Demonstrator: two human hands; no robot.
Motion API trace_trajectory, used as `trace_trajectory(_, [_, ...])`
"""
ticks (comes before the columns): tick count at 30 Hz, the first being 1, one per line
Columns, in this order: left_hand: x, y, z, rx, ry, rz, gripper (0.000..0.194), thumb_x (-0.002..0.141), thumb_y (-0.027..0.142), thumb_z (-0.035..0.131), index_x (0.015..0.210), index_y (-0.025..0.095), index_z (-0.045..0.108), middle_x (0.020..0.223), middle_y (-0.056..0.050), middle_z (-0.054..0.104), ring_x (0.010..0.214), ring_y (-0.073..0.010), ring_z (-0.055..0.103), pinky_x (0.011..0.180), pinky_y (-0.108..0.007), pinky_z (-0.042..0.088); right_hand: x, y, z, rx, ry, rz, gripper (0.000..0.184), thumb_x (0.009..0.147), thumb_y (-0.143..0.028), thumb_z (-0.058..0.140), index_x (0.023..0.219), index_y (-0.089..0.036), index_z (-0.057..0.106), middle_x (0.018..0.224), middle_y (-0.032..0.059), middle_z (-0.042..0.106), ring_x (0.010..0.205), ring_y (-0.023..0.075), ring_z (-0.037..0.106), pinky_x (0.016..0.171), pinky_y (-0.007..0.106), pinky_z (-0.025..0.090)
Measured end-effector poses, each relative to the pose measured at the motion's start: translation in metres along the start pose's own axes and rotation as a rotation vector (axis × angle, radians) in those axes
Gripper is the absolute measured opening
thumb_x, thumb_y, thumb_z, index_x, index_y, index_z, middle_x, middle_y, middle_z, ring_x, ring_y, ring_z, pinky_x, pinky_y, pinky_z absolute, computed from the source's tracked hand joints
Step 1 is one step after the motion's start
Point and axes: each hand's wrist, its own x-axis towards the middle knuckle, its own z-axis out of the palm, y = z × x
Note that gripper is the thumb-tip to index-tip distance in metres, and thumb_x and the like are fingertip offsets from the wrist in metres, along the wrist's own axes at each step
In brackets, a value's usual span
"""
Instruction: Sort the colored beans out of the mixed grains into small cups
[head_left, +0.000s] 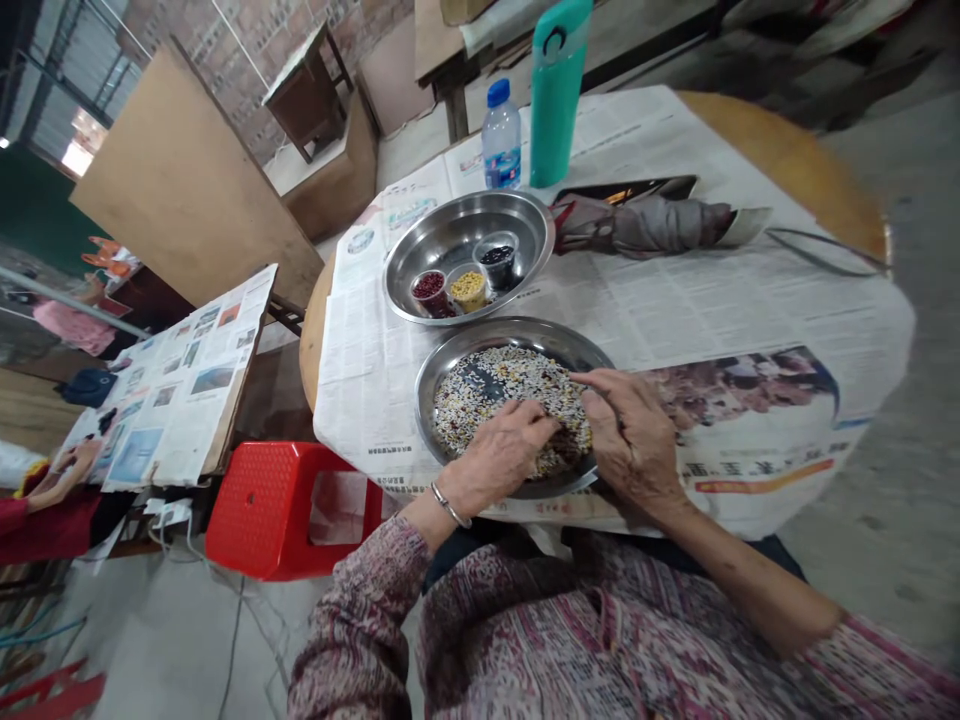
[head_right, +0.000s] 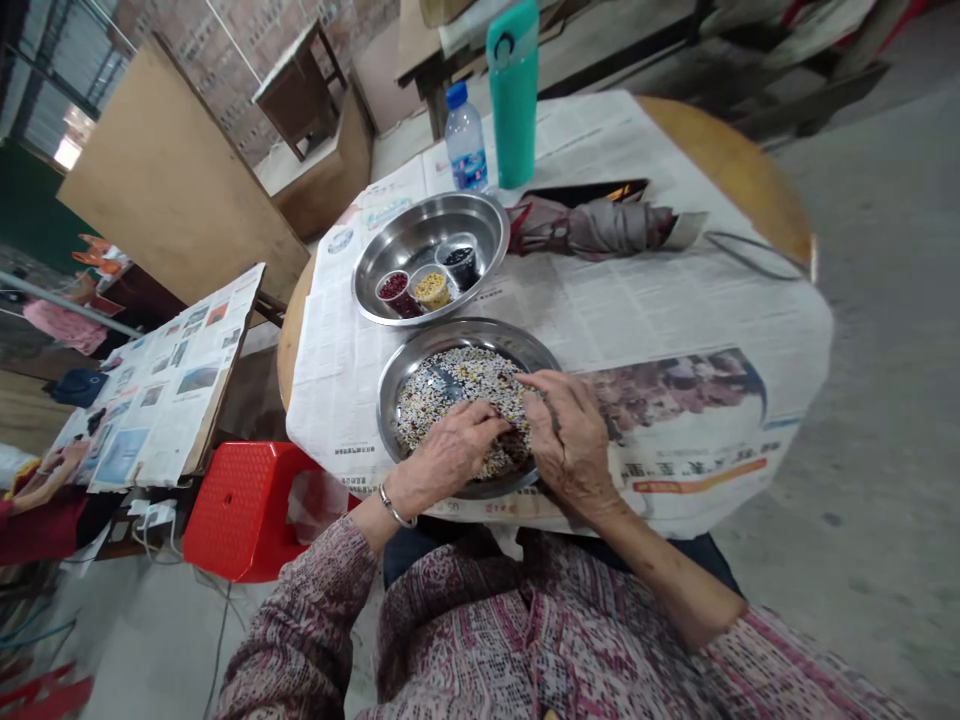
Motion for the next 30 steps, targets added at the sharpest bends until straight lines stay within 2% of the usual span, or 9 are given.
trace_trajectory(4, [-0.005,-0.014,-0.006,0.066,0.181,-0.228,0.032,0.102,0.008,0.044,0.123,0.021,0.063,0.132,-0.009,0.059,0.123,-0.0232,0.055,0.108,-0.04,0.053,0.0,-0.001,0.0,0.012,-0.007,0.026,0.027,0.101,-0.037,0.05,0.113,-0.026,0.072,0.11,0.0096,0.072,0.107,0.0279,0.065,0.098,0.052,0.052])
trace_trajectory(7, [-0.008,-0.023,-0.012,0.064,0.276,-0.371,0.025,0.102,0.021,0.056,0.126,0.023,0.061,0.137,-0.009,0.056,0.126,-0.0258,0.053,0.11,-0.044,0.05,0.001,-0.002,0.0,0.006,-0.018,0.04,0.027,0.101,-0.037,0.05,0.113,-0.027,0.072,0.111,0.0097,0.072,0.108,0.0283,0.065,0.1,0.053,0.052])
trace_trajectory(10, [0.0,-0.028,-0.014,0.038,0.23,-0.426,0.057,0.09,0.04,0.078,0.139,0.021,0.055,0.147,-0.013,0.05,0.131,-0.0336,0.05,0.11,-0.05,0.05,0.002,-0.003,-0.001,-0.001,-0.028,0.036,0.028,0.101,-0.036,0.049,0.113,-0.026,0.072,0.111,0.0099,0.072,0.109,0.0285,0.065,0.1,0.053,0.052])
trace_trajectory(12, [0.012,-0.028,-0.013,0.013,0.182,-0.411,0.072,0.083,0.041,0.084,0.143,0.019,0.052,0.148,-0.014,0.049,0.133,-0.0359,0.05,0.111,-0.052,0.05,0.003,-0.004,-0.002,-0.002,-0.027,0.028,0.028,0.101,-0.036,0.049,0.113,-0.026,0.072,0.11,0.0101,0.073,0.108,0.0284,0.065,0.099,0.053,0.052])
trace_trajectory(13, [0.018,-0.028,-0.013,-0.001,0.167,-0.383,0.07,0.083,0.039,0.084,0.142,0.019,0.053,0.145,-0.014,0.051,0.132,-0.0351,0.051,0.111,-0.051,0.049,0.003,-0.005,-0.002,-0.002,-0.025,0.026,0.028,0.101,-0.036,0.049,0.113,-0.026,0.072,0.11,0.0102,0.073,0.108,0.0284,0.066,0.099,0.053,0.053])
trace_trajectory(17, [0.04,-0.022,-0.011,-0.067,0.11,-0.214,0.029,0.093,0.017,0.067,0.122,0.019,0.065,0.122,-0.009,0.062,0.118,-0.0261,0.061,0.11,-0.044,0.052,0.003,-0.006,-0.001,-0.001,-0.014,0.03,0.028,0.101,-0.037,0.049,0.112,-0.026,0.072,0.109,0.0096,0.073,0.107,0.0287,0.066,0.099,0.054,0.053])
trace_trajectory(19, [0.043,-0.018,-0.012,-0.098,0.066,-0.154,0.022,0.094,0.01,0.059,0.114,0.017,0.066,0.113,-0.008,0.066,0.113,-0.0237,0.063,0.108,-0.041,0.053,0.004,-0.006,-0.001,0.001,-0.013,0.033,0.028,0.101,-0.036,0.049,0.112,-0.027,0.072,0.109,0.0096,0.073,0.107,0.0287,0.066,0.099,0.054,0.053])
trace_trajectory(26, [-0.006,-0.008,-0.021,-0.158,-0.011,-0.072,0.02,0.096,0.008,0.055,0.108,0.019,0.068,0.107,-0.005,0.069,0.108,-0.0206,0.066,0.102,-0.039,0.056,0.004,-0.008,-0.004,-0.011,-0.035,0.033,0.027,0.101,-0.035,0.049,0.112,-0.026,0.071,0.11,0.0096,0.073,0.108,0.0282,0.066,0.099,0.053,0.053])
trace_trajectory(30, [-0.035,-0.008,-0.028,-0.169,-0.05,-0.067,0.01,0.101,0.02,0.06,0.105,0.019,0.07,0.111,-0.005,0.07,0.113,-0.0199,0.065,0.108,-0.038,0.053,0.004,-0.007,-0.004,-0.007,-0.033,0.021,0.026,0.101,-0.034,0.049,0.112,-0.026,0.071,0.11,0.0098,0.073,0.108,0.0279,0.066,0.098,0.052,0.053])
